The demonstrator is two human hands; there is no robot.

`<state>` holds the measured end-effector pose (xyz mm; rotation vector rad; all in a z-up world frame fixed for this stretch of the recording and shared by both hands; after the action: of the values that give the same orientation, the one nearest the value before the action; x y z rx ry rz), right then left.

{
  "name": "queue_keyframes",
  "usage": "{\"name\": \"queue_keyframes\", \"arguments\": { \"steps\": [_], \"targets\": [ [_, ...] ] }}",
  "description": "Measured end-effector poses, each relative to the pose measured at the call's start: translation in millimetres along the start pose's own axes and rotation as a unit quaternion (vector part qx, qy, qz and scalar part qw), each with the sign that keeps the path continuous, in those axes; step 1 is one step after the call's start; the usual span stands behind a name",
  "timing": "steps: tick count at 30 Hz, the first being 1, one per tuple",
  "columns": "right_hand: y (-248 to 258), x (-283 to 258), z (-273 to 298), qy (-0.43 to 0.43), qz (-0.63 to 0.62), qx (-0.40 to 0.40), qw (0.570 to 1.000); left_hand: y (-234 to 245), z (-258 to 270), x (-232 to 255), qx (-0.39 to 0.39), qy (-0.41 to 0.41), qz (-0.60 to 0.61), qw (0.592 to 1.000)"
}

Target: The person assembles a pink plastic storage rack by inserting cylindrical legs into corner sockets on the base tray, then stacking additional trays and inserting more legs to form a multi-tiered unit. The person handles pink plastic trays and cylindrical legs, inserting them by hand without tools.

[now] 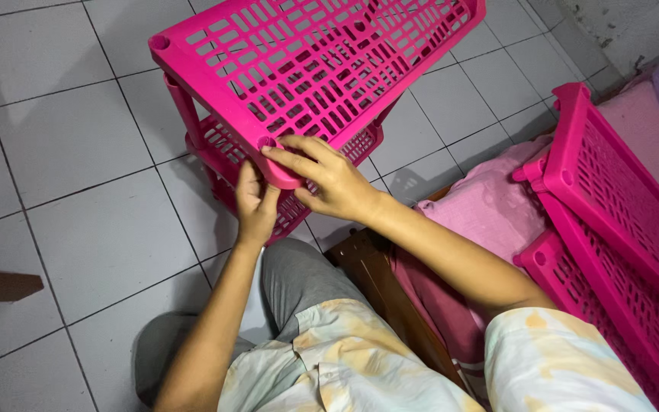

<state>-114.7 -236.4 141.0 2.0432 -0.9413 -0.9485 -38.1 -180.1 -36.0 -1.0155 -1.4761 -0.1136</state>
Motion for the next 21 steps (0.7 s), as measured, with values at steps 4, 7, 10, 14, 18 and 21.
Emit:
{"name": "queue_keyframes", "arguments": {
  "steps": [4, 7, 10, 14, 18, 21],
  "targets": [
    [-4.1, 1.0, 4.7, -0.006, 0.003, -0.005, 1.0, 6.2, -1.1, -1.9, -0.007, 0.003, 0.047, 0.999],
    [-4.3, 2.3, 6.6, -0.005, -0.003, -0.012, 1.0, 9.3, -2.0, -8.4, 0.0, 0.01, 0.043, 0.999],
    [-2.0, 2.0, 6.8, 0.004, 0.001, -0.015, 1.0, 7.9, -4.2, -9.6, 0.014, -0.01, 0.01, 1.0],
    [-2.8, 1.6, 6.5, 0.005, 0.007, -0.014, 1.0, 10.5, -2.0, -4.1, 0.037, -0.038, -0.008, 0.999],
    [-3.8, 0.6, 5.6, 0.009, 0.01, -0.009, 1.0, 14.3, -0.3, 2.7, 0.053, -0.062, -0.007, 0.997],
    [-1.6, 0.8, 6.2, 0.009, 0.019, -0.013, 1.0, 14.9, -1.8, 2.3, 0.058, -0.06, -0.017, 0.996]
  ]
}}
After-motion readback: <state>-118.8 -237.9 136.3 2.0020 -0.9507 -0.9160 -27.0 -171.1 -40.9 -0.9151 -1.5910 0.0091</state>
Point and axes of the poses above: each hand's wrist, its own z-axis away from the middle knuckle, its own y-axis out of the back of the hand, x = y × z, the point moved 10 cm from there along -z, towards the middle knuckle, and after that the axes turned 8 degrees about y, right-handed, at the moved point
